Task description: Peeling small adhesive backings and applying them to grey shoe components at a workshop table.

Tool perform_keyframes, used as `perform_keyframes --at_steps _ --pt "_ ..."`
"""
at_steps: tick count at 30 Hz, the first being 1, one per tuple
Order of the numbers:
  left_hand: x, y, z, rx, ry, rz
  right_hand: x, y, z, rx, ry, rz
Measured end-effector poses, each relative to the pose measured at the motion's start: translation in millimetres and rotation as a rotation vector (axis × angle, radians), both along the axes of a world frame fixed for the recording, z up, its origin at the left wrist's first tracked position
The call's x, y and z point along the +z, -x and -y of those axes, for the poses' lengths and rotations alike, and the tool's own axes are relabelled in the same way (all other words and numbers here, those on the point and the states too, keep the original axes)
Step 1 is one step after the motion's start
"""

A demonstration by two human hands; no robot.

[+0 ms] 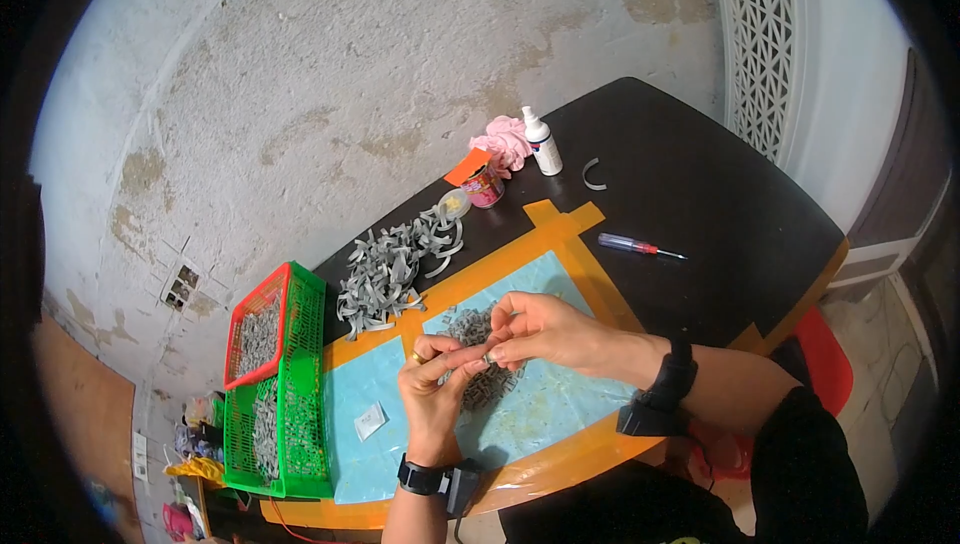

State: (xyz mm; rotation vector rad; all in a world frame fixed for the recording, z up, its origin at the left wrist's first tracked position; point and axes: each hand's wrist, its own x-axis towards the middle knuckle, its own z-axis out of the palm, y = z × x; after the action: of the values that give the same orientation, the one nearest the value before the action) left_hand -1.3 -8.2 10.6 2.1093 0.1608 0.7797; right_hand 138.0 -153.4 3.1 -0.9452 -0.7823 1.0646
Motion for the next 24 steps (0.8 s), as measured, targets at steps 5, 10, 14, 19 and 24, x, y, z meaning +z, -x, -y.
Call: perform_keyframes --at_steps 5,10,14,19,24 --pt "0.5 -0.9 1.6 -0.013 -0.053 0.013 -1.1 1.0 -1.1 -0.019 -0.019 -0.046" --pt "-1.5 -1.3 1.6 -0.068 -0.004 0.021 -1.7 1.6 -0.4 -0.012 -0.028 -0.064" --pt "-4.0 -2.3 4.6 -0.107 0.229 0.031 -2.1 1.0 -0.2 -0.003 -0.055 -0.087" --pt "-5.9 -2.7 5.1 -0.138 0.257 0.062 -7.9 5.7 -3.4 -0.002 -0.081 -0.112" --pt "-7.3 -3.2 4.8 -0.16 0.227 0.065 -12.0 8.5 -4.3 -0.002 -0.138 -0.136"
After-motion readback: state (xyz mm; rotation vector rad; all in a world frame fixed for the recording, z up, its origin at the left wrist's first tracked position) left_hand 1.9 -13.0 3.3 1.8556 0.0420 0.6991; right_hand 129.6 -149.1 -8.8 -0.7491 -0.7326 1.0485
